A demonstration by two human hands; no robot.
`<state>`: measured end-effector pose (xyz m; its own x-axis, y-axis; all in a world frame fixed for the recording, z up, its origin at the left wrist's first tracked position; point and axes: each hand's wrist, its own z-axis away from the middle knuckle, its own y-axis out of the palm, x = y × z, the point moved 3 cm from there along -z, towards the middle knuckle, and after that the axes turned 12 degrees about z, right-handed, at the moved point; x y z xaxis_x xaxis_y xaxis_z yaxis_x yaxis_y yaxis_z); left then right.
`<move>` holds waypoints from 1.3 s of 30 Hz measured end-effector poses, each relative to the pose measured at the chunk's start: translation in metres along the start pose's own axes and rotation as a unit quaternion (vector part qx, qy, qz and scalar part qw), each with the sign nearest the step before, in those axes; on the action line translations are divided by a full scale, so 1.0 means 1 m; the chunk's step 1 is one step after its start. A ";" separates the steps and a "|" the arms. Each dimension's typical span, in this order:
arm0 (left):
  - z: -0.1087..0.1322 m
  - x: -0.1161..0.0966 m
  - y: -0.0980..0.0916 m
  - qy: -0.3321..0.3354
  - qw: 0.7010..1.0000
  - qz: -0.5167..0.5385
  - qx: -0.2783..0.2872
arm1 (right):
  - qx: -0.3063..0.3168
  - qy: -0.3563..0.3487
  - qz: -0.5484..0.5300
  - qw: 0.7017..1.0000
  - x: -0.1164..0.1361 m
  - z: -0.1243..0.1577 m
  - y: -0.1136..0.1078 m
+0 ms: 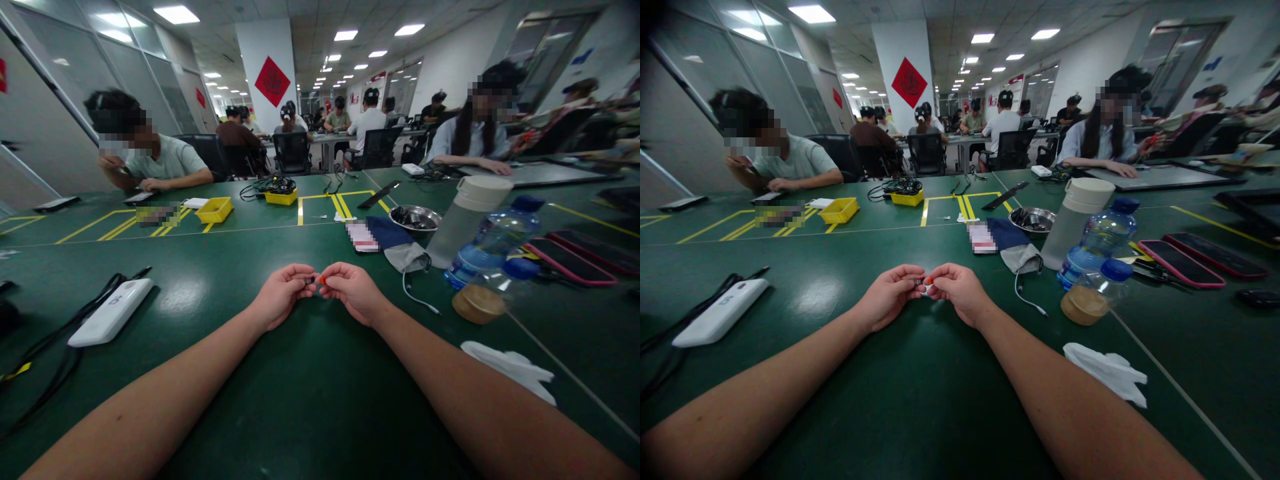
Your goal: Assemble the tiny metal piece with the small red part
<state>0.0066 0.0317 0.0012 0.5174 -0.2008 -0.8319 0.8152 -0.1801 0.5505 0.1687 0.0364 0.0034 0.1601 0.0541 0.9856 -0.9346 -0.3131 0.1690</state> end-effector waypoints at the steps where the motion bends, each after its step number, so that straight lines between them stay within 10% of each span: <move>1: 0.000 0.000 0.000 -0.002 1.000 -0.001 0.003 | 0.001 -0.001 0.001 1.000 0.000 0.000 0.000; 39: 0.002 -0.001 -0.002 0.028 0.996 -0.080 0.012 | 0.006 -0.080 0.116 0.990 -0.006 -0.002 -0.001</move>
<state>0.0040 0.0301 0.0014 0.3948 -0.1135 -0.9117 0.8827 -0.2286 0.4106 0.1686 0.0382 -0.0023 -0.0090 -0.1702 0.9854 -0.9487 -0.3101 -0.0622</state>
